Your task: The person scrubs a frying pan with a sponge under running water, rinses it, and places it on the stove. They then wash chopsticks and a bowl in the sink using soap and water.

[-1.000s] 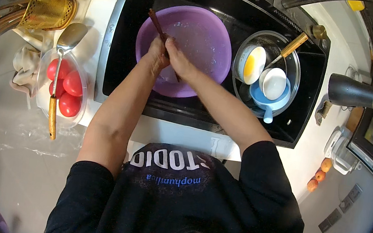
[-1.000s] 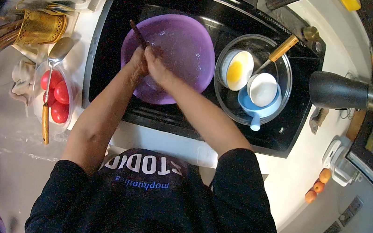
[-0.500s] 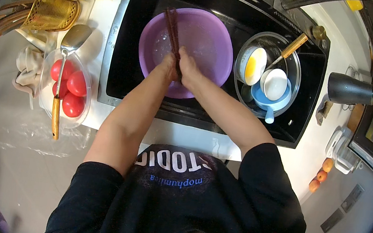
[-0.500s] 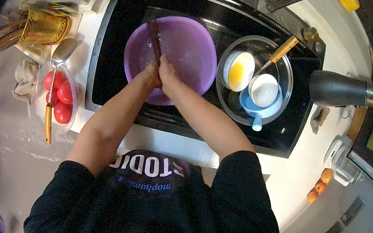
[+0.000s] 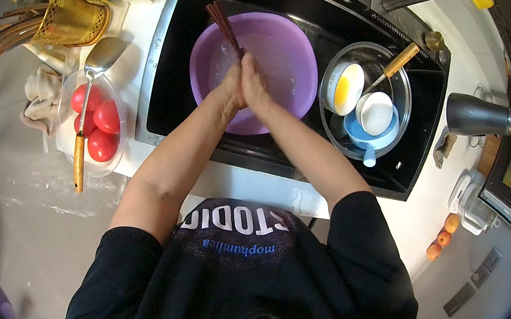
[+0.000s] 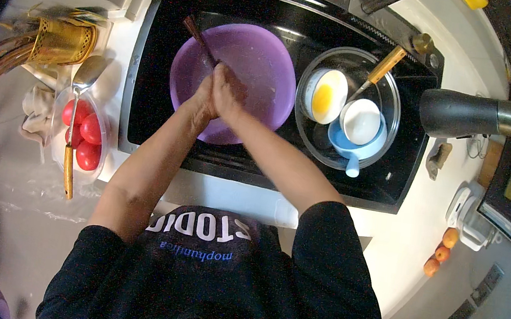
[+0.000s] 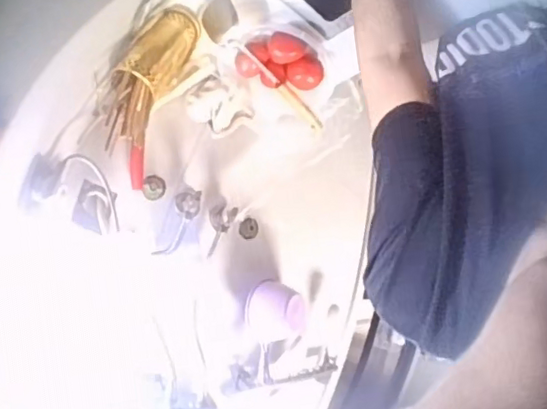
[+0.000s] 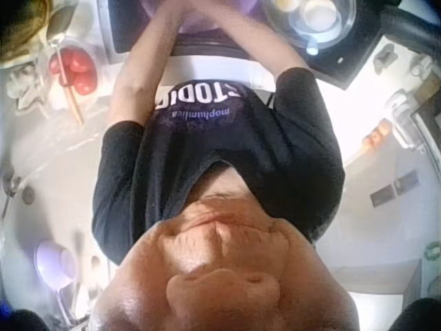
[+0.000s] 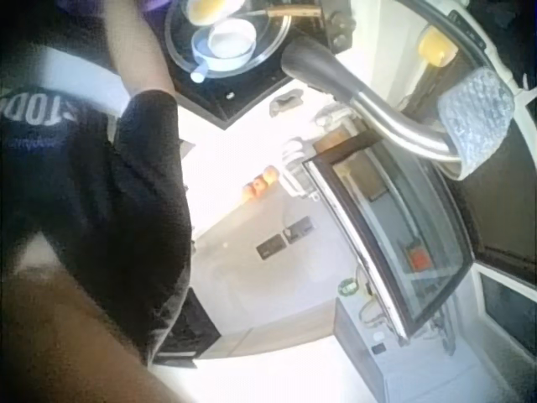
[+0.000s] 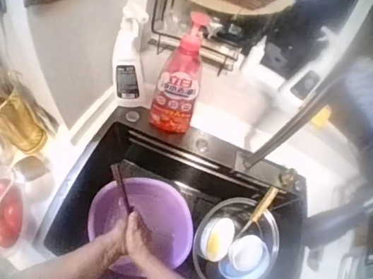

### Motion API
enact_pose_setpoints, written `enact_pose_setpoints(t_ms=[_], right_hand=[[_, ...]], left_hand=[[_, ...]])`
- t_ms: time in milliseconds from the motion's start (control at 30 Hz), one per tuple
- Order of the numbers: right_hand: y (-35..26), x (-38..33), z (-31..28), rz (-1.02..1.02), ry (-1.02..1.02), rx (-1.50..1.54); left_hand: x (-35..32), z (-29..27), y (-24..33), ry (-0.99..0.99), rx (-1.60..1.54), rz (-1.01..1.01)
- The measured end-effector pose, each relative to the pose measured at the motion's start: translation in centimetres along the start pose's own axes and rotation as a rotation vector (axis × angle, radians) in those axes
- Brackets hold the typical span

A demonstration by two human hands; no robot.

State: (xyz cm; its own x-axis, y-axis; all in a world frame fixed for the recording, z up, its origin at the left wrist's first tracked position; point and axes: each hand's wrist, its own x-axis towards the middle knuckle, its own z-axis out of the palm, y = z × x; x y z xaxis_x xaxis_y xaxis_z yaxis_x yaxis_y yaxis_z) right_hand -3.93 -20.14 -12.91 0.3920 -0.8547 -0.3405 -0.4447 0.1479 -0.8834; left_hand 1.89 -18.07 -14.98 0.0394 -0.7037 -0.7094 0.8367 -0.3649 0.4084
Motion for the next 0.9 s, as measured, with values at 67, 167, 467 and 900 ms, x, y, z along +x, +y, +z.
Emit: enact_pose_setpoints(t_ms=[67,167,467,900], right_hand=[[0.5,2.2,-1.3,0.194,-0.023,-0.064],[3.3,4.4,-3.2,0.029,0.217,-0.334],[3.8,1.3,-0.5,-0.035,-0.444,-0.253],[6.8,6.3,-2.0,0.406,-0.052,0.504]], left_hand=[[-0.6,1.6,1.7,0.048,-0.091,-0.290],[1.8,-1.2,1.5,0.153,0.069,-0.371],[3.8,-2.9,1.6,0.419,0.064,-0.141],[1.2,-1.1,3.5,0.535,0.293,0.169]])
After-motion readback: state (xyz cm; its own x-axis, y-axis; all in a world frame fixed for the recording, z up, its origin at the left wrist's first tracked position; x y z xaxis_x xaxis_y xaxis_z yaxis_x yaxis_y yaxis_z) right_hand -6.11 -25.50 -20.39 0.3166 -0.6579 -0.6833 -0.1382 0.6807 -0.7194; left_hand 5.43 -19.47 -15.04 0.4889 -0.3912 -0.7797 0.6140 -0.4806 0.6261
